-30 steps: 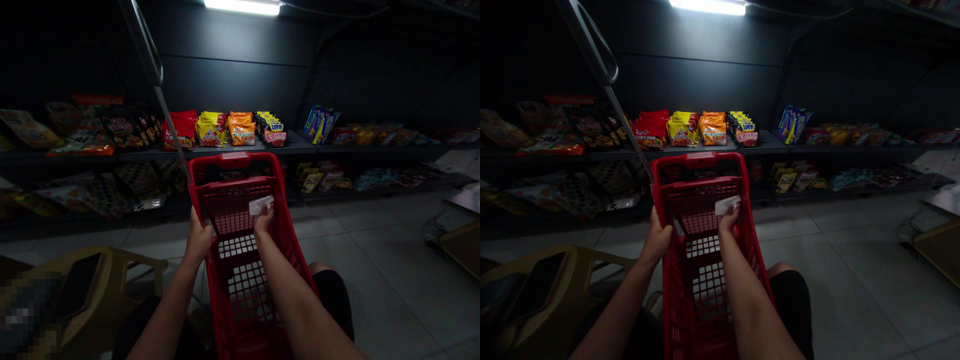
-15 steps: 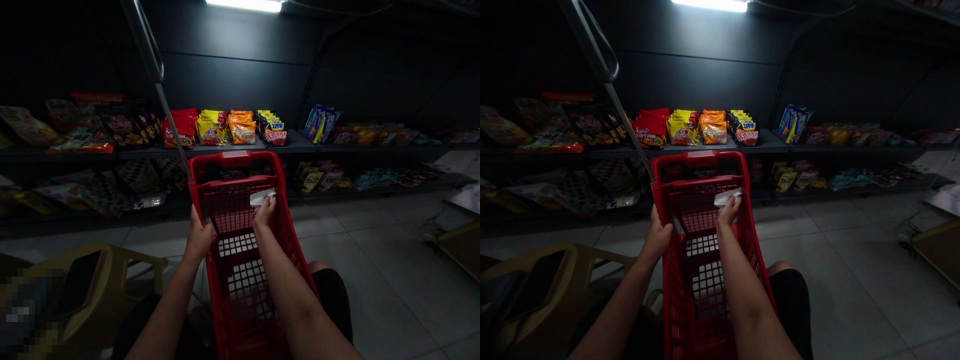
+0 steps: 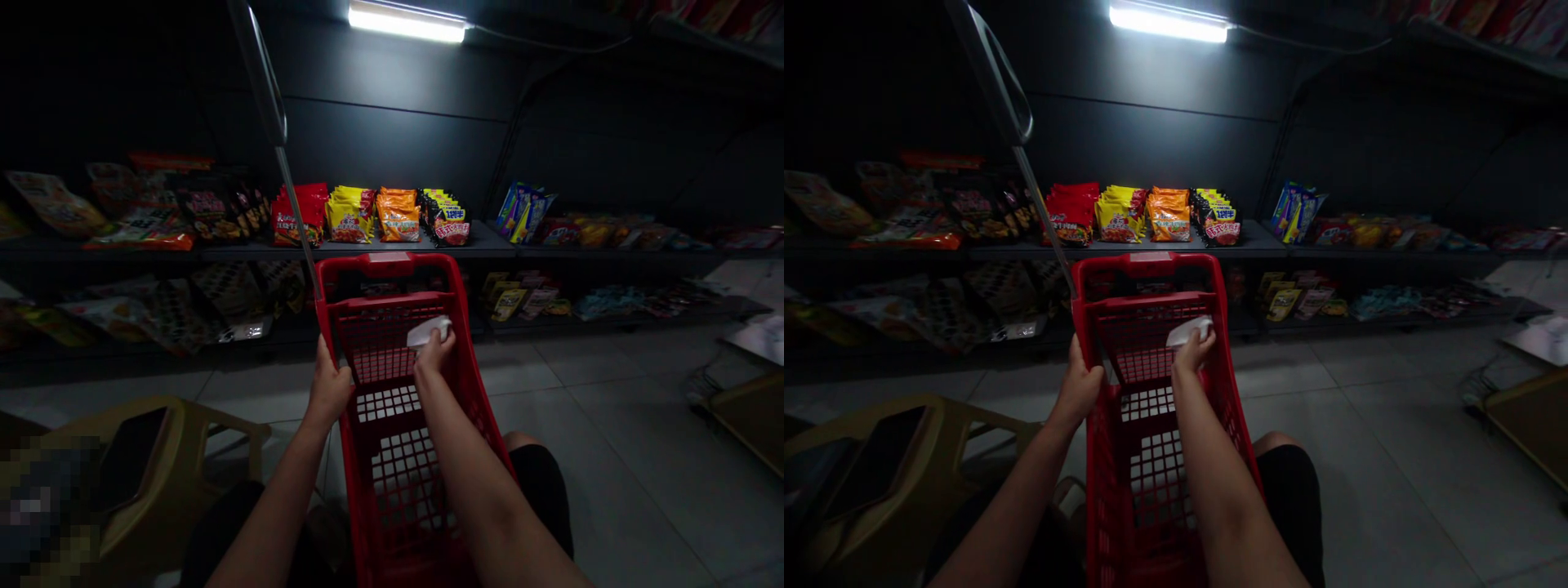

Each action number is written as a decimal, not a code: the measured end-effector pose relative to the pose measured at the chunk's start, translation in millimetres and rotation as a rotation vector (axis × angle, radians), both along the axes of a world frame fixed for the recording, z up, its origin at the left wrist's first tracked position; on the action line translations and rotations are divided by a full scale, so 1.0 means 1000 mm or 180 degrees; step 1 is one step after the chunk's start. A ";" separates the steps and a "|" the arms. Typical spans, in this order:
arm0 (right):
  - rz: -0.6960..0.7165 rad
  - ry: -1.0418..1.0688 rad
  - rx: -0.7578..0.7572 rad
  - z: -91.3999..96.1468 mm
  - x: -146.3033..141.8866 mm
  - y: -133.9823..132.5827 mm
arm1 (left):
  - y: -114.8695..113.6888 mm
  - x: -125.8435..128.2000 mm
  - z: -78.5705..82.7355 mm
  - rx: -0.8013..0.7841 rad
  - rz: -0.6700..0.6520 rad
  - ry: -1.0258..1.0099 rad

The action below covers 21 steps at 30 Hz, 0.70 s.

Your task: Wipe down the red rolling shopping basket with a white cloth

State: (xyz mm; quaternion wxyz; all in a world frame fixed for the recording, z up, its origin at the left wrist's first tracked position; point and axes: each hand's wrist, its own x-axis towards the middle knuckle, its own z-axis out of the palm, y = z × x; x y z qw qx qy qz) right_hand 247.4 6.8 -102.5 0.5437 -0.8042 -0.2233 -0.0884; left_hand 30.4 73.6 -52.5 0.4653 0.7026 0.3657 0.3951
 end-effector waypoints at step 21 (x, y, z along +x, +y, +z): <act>0.1333 -0.2007 -0.2889 0.166 -0.007 0.018 | 0.003 -0.009 -0.001 0.0263 0.0023 -0.0141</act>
